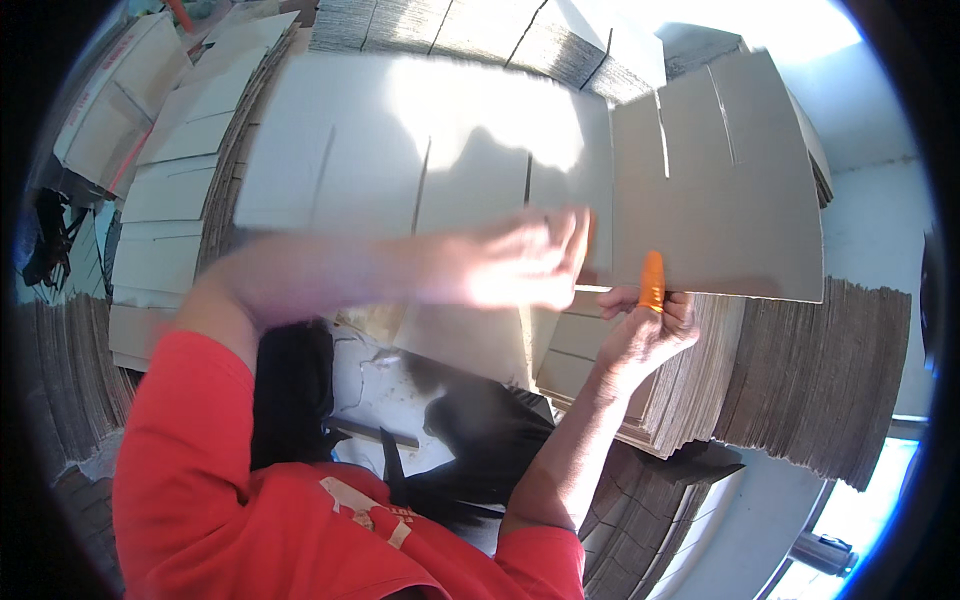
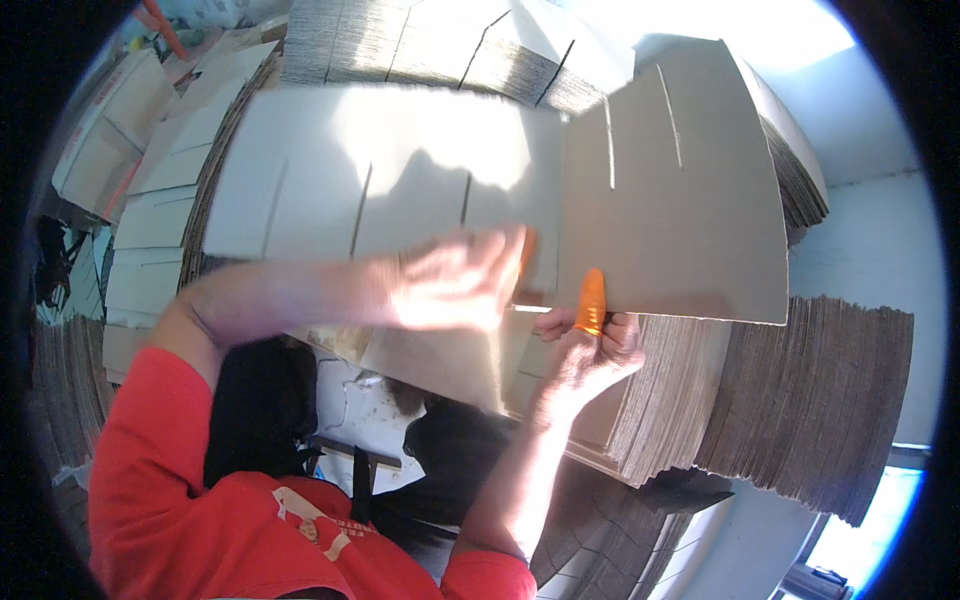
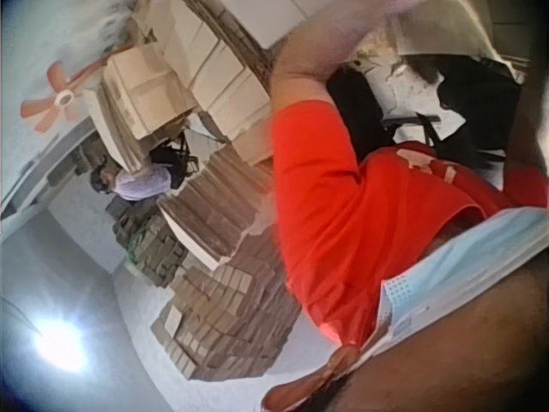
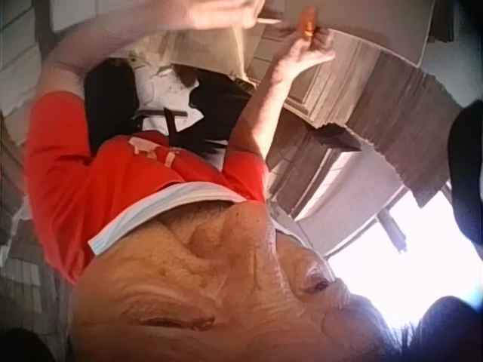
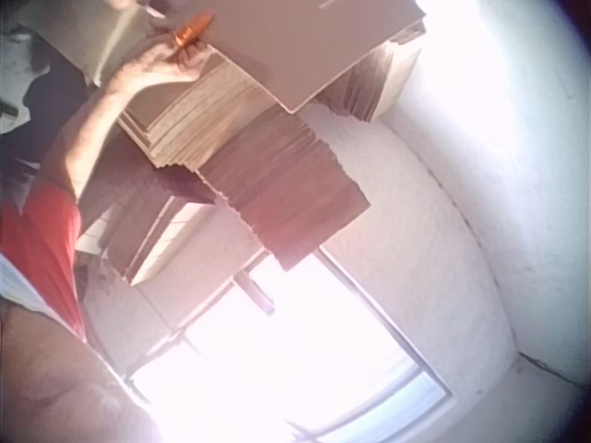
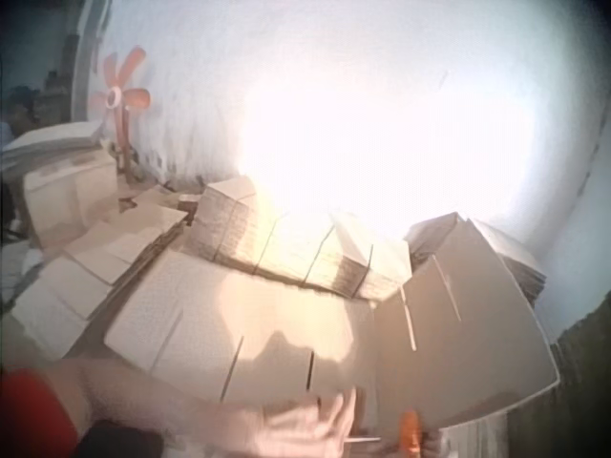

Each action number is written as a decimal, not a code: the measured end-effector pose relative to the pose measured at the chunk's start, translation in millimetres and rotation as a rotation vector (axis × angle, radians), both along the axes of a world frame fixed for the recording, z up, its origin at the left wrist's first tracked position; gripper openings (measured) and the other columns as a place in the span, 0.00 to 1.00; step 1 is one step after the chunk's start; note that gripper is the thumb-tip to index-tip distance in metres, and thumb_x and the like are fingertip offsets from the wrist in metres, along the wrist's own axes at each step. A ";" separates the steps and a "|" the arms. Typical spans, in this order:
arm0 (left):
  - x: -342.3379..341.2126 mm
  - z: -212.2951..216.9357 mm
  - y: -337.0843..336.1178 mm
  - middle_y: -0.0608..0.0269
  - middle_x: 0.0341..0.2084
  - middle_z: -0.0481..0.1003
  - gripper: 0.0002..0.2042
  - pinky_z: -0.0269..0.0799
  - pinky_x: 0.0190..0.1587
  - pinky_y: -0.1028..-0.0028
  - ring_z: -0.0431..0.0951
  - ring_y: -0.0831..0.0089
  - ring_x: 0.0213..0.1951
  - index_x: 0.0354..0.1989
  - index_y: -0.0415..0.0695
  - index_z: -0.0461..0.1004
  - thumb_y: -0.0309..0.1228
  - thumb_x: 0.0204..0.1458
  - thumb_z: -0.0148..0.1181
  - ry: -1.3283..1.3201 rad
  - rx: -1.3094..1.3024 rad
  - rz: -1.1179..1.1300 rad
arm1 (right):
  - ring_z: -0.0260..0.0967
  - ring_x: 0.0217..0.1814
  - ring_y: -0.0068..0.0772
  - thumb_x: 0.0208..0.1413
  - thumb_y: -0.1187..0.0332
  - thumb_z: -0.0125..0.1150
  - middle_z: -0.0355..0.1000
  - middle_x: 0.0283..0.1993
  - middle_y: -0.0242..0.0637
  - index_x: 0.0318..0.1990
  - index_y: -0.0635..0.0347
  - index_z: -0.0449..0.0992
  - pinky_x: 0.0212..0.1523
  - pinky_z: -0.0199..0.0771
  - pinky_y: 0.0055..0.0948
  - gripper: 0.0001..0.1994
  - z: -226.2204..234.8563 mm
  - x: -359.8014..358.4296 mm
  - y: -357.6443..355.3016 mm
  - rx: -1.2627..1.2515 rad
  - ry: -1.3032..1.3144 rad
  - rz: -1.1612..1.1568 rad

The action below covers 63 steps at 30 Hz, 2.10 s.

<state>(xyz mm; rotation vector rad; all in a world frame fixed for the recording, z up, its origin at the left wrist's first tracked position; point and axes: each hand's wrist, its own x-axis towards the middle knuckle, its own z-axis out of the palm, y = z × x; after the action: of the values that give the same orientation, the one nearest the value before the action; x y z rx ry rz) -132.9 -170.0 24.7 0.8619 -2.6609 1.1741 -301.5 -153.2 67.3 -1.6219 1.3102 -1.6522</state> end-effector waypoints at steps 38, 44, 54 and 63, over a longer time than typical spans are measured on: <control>54.9 53.5 -141.1 0.57 0.21 0.65 0.08 0.70 0.19 0.77 0.72 0.72 0.29 0.34 0.26 0.67 0.20 0.51 0.53 -0.006 -0.121 0.283 | 0.63 0.12 0.19 0.39 0.87 0.38 0.65 0.10 0.34 0.19 0.62 0.63 0.17 0.63 0.19 0.09 -1.9 3.8 13.7 0.242 -0.038 -0.035; 34.5 42.7 -101.5 0.40 0.36 0.75 0.18 0.75 0.21 0.77 0.73 0.69 0.32 0.41 0.20 0.72 0.26 0.47 0.58 0.065 -0.068 0.001 | 0.65 0.10 0.25 0.44 0.83 0.35 0.67 0.11 0.43 0.29 0.73 0.72 0.11 0.66 0.22 0.14 -7.6 -0.5 6.8 0.203 0.020 -0.008; -2.4 20.3 -3.7 0.54 0.26 0.74 0.08 0.70 0.25 0.75 0.72 0.68 0.32 0.17 0.42 0.73 0.33 0.36 0.63 0.206 -0.055 -0.110 | 0.63 0.13 0.15 0.54 0.82 0.60 0.70 0.15 0.31 0.33 0.67 0.78 0.14 0.58 0.17 0.02 7.3 -6.9 7.5 0.114 0.101 -0.077; 42.8 66.8 -126.8 0.52 0.47 0.67 0.27 0.65 0.46 0.56 0.66 0.58 0.50 0.55 0.37 0.65 0.45 0.54 0.58 1.074 0.064 0.141 | 0.61 0.12 0.14 0.57 0.77 0.61 0.69 0.14 0.30 0.32 0.68 0.79 0.14 0.56 0.17 0.03 5.6 -2.0 13.8 0.155 0.047 -0.122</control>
<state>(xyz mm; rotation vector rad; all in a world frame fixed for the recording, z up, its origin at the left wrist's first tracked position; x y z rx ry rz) -90.1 -296.8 91.5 1.2336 -1.7610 0.4017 -303.6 -139.4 72.9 -1.5246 1.5480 -1.5465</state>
